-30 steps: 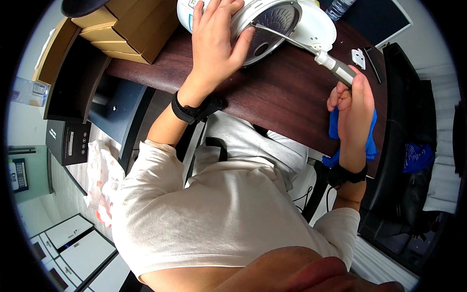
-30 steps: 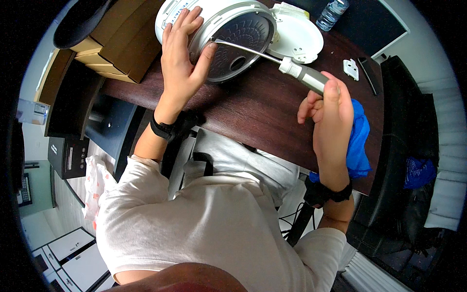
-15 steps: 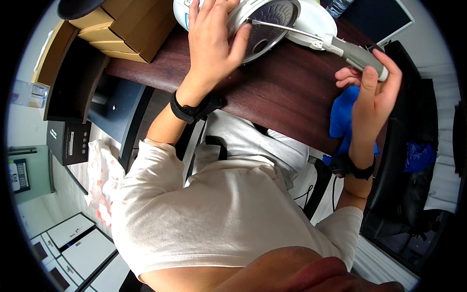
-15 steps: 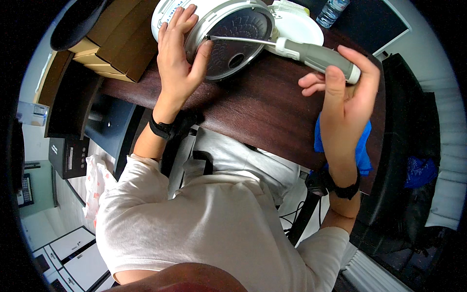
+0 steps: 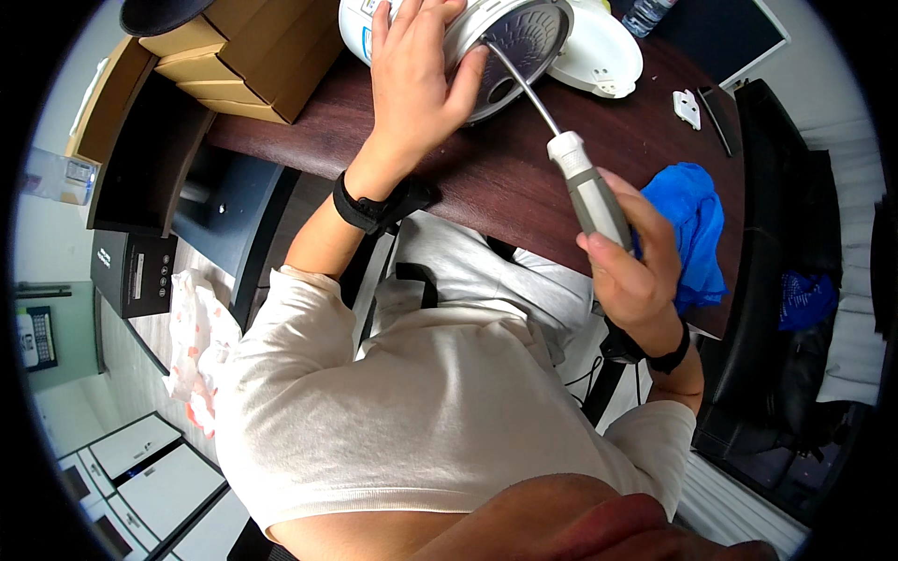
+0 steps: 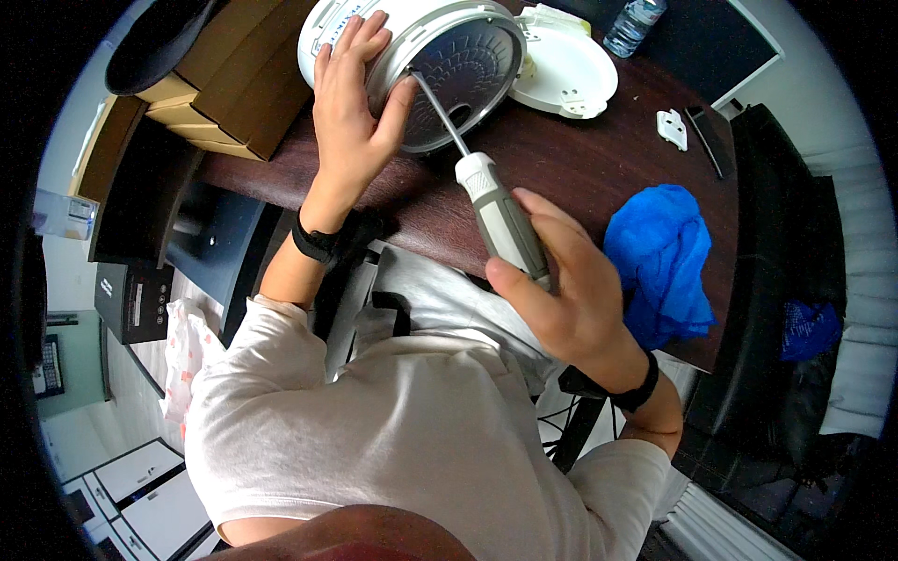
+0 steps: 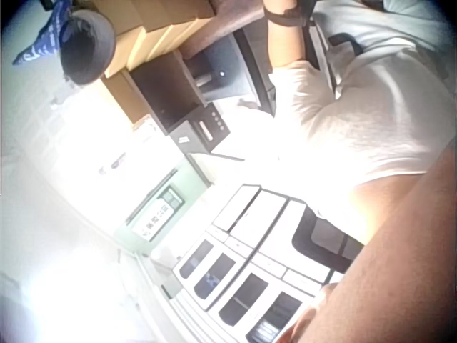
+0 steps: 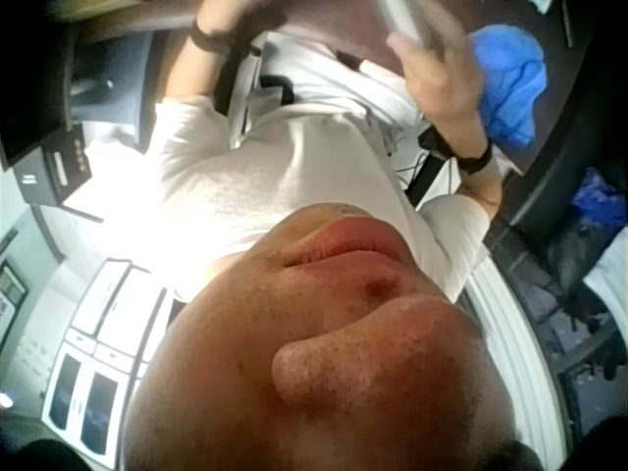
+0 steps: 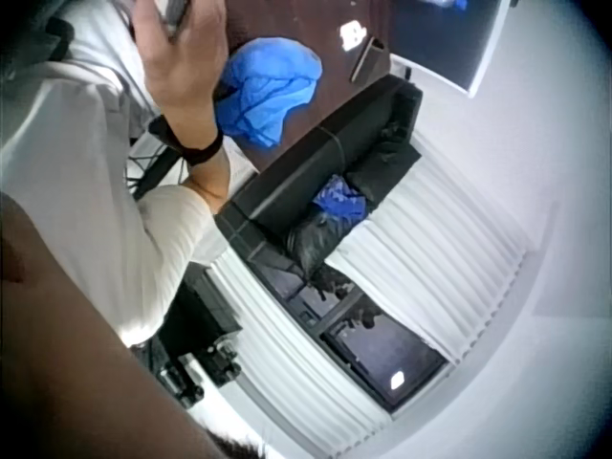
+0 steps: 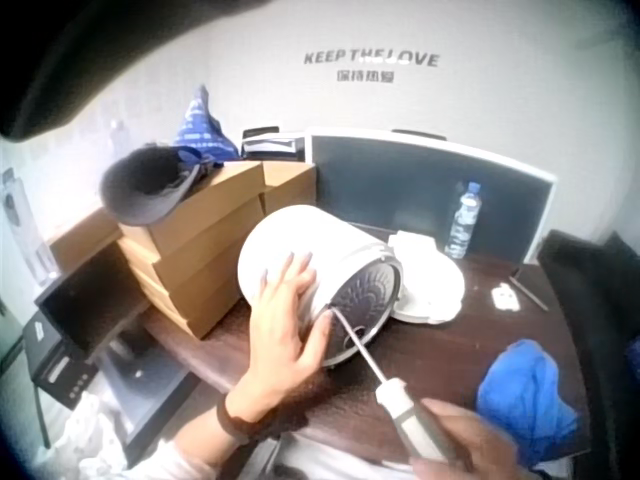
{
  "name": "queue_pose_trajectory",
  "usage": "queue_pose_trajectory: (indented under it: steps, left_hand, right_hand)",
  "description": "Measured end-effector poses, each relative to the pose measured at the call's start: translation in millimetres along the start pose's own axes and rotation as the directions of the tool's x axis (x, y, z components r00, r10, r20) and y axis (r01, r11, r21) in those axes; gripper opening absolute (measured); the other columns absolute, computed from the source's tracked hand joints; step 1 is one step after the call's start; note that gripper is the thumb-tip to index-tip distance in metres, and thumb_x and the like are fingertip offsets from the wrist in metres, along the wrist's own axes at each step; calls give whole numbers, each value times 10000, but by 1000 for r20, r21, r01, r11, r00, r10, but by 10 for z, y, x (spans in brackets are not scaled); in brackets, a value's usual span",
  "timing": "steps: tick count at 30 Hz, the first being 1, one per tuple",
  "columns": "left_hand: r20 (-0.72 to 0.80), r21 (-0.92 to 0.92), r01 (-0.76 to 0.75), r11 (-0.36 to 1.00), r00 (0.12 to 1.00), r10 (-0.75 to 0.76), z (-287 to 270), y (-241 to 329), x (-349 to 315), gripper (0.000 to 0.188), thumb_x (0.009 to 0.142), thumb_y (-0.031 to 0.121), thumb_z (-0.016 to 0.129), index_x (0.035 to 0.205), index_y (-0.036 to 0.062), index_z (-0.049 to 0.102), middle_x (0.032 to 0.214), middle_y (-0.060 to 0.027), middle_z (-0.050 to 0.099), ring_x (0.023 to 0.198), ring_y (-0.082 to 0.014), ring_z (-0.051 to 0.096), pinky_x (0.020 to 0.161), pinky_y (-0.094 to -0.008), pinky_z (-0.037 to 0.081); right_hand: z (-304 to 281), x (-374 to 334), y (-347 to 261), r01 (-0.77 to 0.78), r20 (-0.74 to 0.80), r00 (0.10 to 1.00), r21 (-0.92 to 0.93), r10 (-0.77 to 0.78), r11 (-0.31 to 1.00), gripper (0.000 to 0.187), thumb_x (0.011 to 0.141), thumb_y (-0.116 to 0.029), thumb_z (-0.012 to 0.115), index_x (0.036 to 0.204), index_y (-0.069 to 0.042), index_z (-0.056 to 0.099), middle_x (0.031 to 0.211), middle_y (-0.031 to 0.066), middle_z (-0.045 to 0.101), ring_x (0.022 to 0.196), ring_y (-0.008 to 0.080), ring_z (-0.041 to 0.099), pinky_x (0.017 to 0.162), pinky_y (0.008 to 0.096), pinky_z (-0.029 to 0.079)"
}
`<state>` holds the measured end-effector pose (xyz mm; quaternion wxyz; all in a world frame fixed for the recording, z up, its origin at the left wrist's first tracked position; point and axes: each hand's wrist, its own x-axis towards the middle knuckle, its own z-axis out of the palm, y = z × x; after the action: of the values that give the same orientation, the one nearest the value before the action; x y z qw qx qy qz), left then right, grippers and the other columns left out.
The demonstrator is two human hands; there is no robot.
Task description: The person uses a screwdriver to remove screws from a white plastic appliance part and a metal mesh component on a table. They place the removed screws into a small white dish and continue unscrewing additional fasteners from the appliance housing.
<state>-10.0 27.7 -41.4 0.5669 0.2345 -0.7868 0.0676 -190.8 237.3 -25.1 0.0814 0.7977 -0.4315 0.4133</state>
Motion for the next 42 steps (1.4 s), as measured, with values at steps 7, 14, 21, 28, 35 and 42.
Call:
queue_pose_trajectory:
  steps: [7,14,21,28,35,42]
  left_hand:
    - [-3,-1,2,1000,1000,-2,37,12,11,455,844,212,671,1229,11,537,1381,-142,549,1342,-374,436,1123,-535,240]
    - [-10,14,-7,1000,1000,7,36,-3,20,465,841,254,649,1243,47,541,1375,-146,542,1323,-375,441,1112,-538,245]
    - [62,-3,81,997,995,-80,-45,116,63,442,824,118,637,1225,-28,520,1364,-236,517,1310,-438,439,1099,-557,277]
    - [66,10,89,996,994,-89,-48,143,79,442,830,128,633,1228,-28,518,1364,-236,515,1308,-441,439,1094,-560,282]
    - [87,30,111,993,990,-113,-45,159,110,447,820,129,635,1224,-25,523,1368,-235,511,1310,-439,435,1090,-562,286]
    - [54,16,82,996,995,-83,0,96,77,445,817,134,644,1217,-23,528,1360,-242,514,1300,-452,439,1085,-571,288]
  right_hand:
    - [285,-297,98,-183,-96,972,273,216,944,466,909,-215,664,1249,-38,399,1156,202,501,895,237,566,788,336,480]
    - [294,-83,-55,-212,-190,927,442,322,872,659,983,-570,386,1354,-33,297,1095,213,559,782,184,607,704,313,501]
    - [46,25,-120,-322,-52,918,478,393,817,545,987,-432,477,1309,-10,354,963,132,550,727,161,561,623,293,454]
    - [21,182,-203,-181,119,980,189,161,965,522,765,-153,781,1193,-42,503,906,156,523,682,320,590,579,391,498]
    - [140,-30,-83,-130,116,986,103,118,986,471,755,-57,775,1156,-92,528,1013,162,508,732,320,617,583,374,534]
    - [288,-295,228,-656,212,712,543,669,525,286,808,51,670,1042,-51,543,1064,133,514,840,237,620,653,301,536]
